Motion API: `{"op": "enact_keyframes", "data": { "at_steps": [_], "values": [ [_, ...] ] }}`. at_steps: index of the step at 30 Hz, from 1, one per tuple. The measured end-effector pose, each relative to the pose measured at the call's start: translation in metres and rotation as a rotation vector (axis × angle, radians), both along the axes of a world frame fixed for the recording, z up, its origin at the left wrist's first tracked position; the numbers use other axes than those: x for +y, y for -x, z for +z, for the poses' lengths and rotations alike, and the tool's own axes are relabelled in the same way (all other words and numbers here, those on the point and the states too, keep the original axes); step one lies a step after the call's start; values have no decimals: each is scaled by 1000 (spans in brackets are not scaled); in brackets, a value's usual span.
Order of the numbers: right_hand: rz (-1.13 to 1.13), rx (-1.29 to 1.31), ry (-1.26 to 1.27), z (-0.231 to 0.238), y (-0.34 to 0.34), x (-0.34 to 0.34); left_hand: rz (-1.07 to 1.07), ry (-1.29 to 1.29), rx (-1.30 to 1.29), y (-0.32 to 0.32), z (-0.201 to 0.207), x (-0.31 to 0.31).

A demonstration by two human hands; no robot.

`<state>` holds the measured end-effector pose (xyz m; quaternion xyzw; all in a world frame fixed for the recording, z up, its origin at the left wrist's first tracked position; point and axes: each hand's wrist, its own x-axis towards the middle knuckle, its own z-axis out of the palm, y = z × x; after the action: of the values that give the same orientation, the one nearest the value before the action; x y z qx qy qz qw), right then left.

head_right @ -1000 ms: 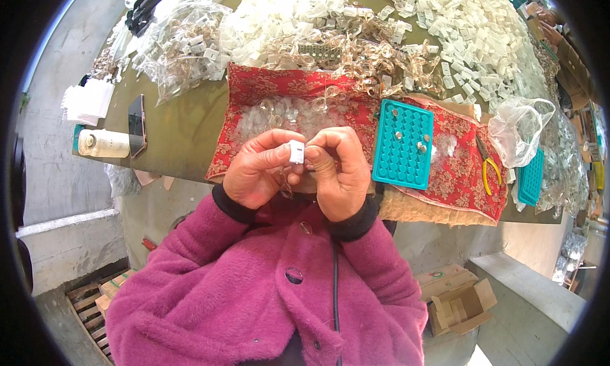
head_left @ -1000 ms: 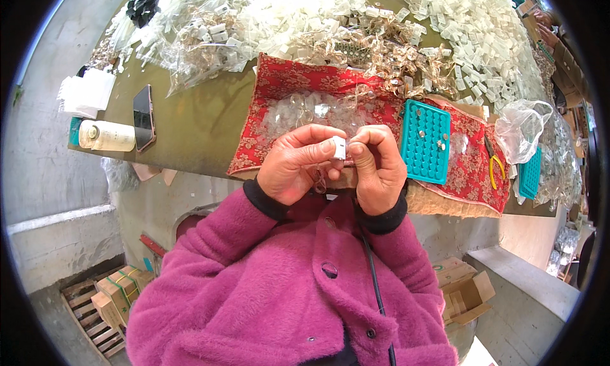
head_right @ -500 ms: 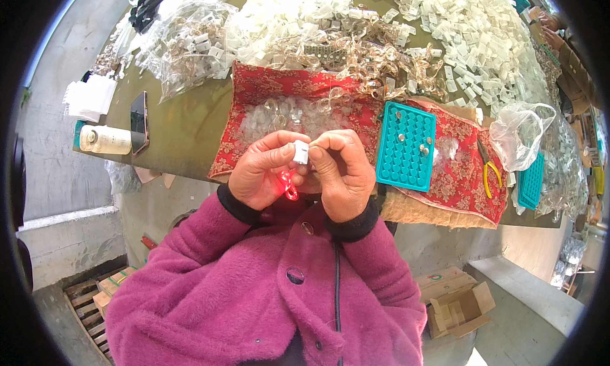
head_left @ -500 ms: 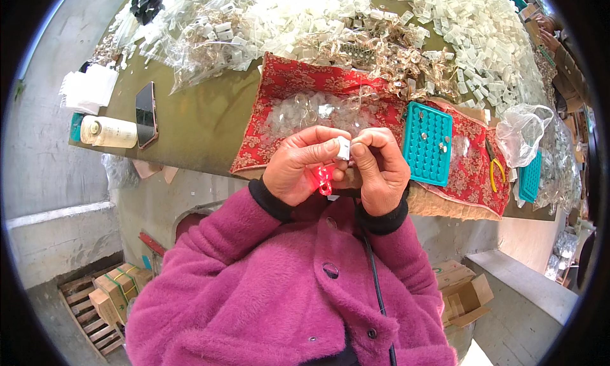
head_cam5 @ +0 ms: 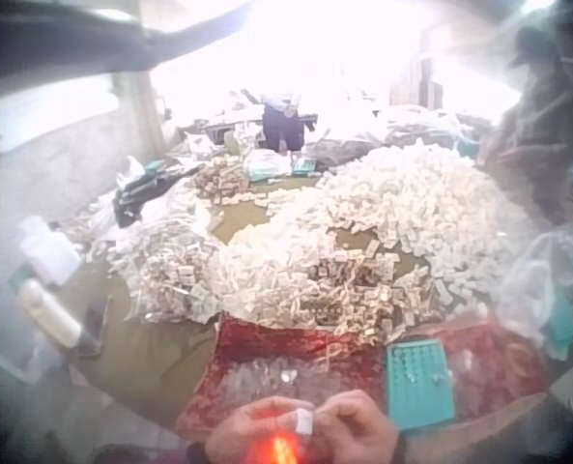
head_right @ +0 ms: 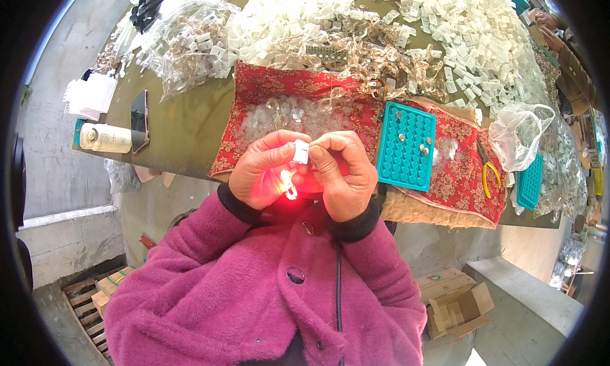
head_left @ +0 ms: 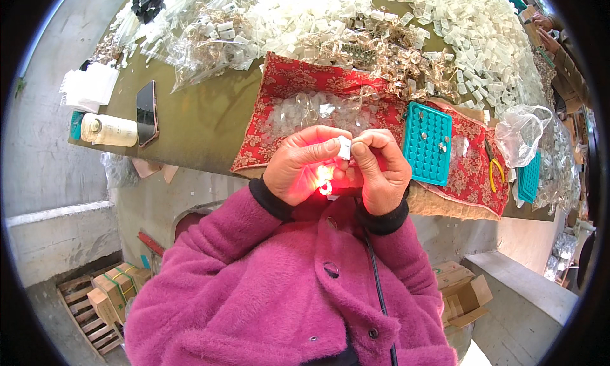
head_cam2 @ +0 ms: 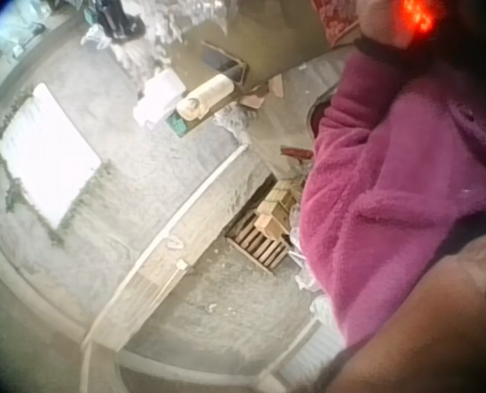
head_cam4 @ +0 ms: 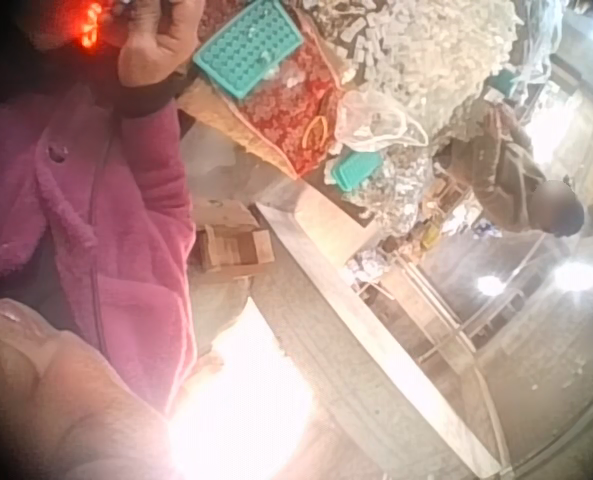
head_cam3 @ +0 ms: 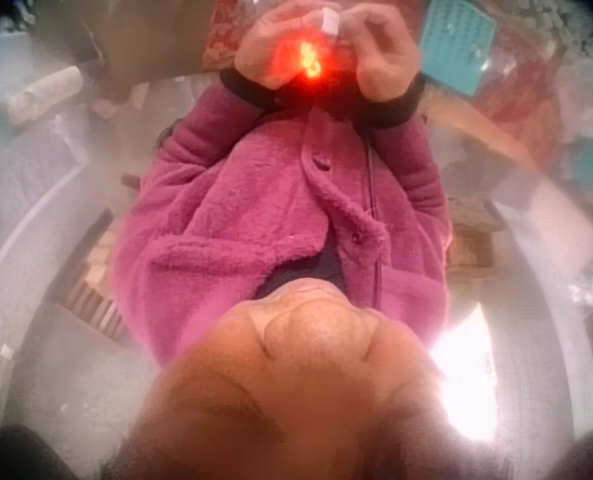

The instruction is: The person assembles small electronic components by hand, inserting metal pins into white plastic housings and placing them into a blue tray. The person repeatedly picks components from a pile, aligns and inserts pins, and deposits finished units into the tray.

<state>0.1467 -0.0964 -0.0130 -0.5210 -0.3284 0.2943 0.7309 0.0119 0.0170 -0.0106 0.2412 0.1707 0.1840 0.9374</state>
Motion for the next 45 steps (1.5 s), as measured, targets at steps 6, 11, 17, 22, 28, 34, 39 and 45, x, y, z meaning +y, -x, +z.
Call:
{"op": "enact_keyframes", "data": {
  "at_steps": [6,11,17,22,28,34,39,45],
  "values": [
    [-80,-252,24,1,-1,0,3,27,9,0,4,1],
    [-110,-297,25,3,2,1,1,8,30,0,6,1],
    [-85,-422,-17,5,1,1,2,-65,50,2,8,2],
    [-10,-535,-8,9,-9,3,-3,-70,112,5,7,5],
    [128,172,54,11,-3,0,5,-73,142,4,8,5],
    [171,-111,63,8,-16,0,-34,-175,189,8,10,5],
    [95,-105,129,1,-9,1,7,-228,166,11,26,2],
    [-158,-553,57,-4,-5,5,96,-544,115,31,52,32]
  ]
}}
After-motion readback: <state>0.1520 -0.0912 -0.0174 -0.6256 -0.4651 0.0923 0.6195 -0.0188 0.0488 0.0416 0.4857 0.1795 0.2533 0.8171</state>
